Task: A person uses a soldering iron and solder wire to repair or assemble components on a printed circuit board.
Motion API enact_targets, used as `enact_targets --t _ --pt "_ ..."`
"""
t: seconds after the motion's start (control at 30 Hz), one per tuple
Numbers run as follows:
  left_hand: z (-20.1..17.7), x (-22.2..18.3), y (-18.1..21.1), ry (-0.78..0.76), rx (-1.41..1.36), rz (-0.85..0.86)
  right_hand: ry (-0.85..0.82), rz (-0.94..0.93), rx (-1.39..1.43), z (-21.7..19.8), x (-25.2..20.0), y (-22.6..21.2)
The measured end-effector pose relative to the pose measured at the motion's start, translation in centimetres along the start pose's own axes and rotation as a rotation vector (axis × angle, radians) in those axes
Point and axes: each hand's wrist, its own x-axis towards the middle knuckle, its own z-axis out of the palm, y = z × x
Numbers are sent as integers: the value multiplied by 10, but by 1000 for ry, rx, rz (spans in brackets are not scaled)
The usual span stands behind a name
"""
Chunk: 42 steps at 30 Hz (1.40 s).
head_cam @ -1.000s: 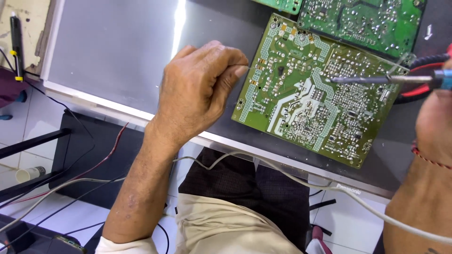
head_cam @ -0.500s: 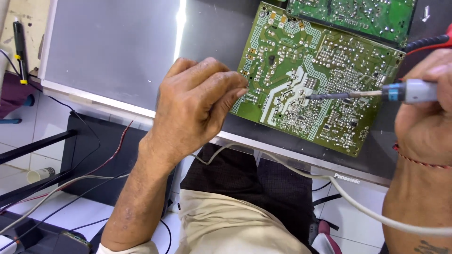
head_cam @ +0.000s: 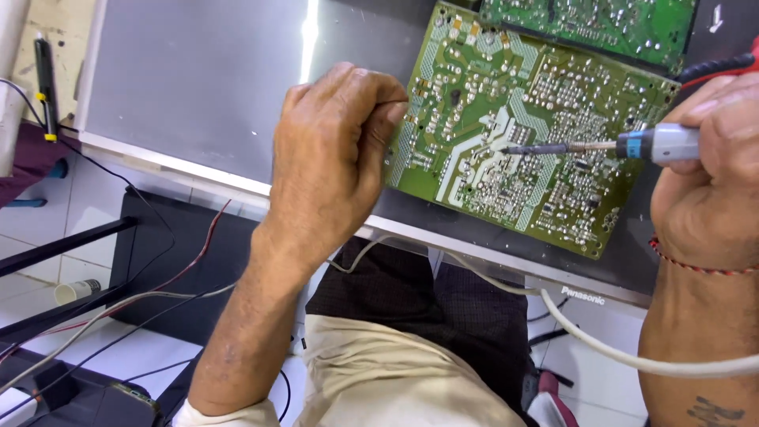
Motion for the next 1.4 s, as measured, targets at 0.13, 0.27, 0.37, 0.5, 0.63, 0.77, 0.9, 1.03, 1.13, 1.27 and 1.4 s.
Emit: enact_targets --t 0.13,0.27,0.37,0.5,0.63,0.77,0.9,1.03,1.13,1.27,1.4 --pt "15 -6 -2 63 -76 65 -25 -41 -15 0 -4 4" --pt "18 -8 -5 44 -42 191 -20 2 -33 5 -4 -5" --pt "17 -9 -5 29 -28 233 -13 74 -31 5 -6 -5" --pt "14 -8 -3 8 -38 260 -67 -11 -22 -5 -13 8" --pt "16 -7 -3 11 -5 265 -131 -72 -59 -11 -13 12" --pt "18 -8 -3 3 21 272 -128 -52 -64 -12 -14 15" --pt "19 -8 -4 6 57 285 -126 -43 -68 -14 -13 15" --pt "19 -8 -4 21 48 287 -130 -33 -70 -15 -14 14" --pt "20 -8 -4 19 48 291 -131 -27 -72 -14 -15 12" --pt "18 -8 -3 6 43 286 -133 -20 -74 -13 -11 12" --pt "17 -8 -3 -8 33 289 -134 -8 -79 -12 -13 8"
